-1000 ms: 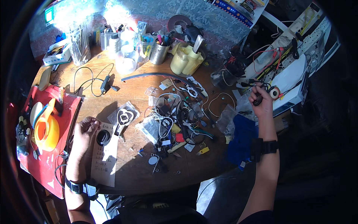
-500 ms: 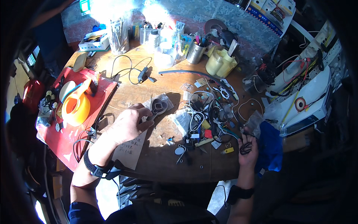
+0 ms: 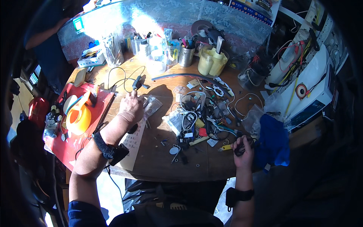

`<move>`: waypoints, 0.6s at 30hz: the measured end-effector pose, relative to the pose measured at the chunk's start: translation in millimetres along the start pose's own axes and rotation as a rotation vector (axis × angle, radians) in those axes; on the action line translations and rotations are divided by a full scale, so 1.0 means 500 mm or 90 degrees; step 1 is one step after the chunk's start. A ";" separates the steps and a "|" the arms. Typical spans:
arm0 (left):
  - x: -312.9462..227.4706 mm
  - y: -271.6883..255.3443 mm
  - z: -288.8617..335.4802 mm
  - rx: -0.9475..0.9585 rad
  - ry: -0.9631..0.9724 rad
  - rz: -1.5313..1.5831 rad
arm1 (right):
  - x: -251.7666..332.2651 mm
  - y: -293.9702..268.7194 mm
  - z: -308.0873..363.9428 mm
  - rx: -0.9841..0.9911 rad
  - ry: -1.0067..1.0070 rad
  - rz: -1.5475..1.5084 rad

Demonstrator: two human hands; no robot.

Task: The person sorts through a cluttered pile of electronic components and cables on a workbench. They pick up various items including wires, connectors, and small devices, untangle them, and place them into containers or separate piles. The person continues to organize the workspace by moving items around and grouping similar components together.

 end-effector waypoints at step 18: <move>-0.118 -0.026 -0.015 0.093 0.404 0.114 | 0.004 0.004 0.004 0.011 -0.009 0.057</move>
Point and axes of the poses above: each hand's wrist, its own z-axis away from the middle knuckle, its own y-axis out of the palm, x = y × z, the point moved 4 cm from there along -z, towards the middle knuckle, and after that the axes turned 5 degrees about y, right-handed, at the moved point
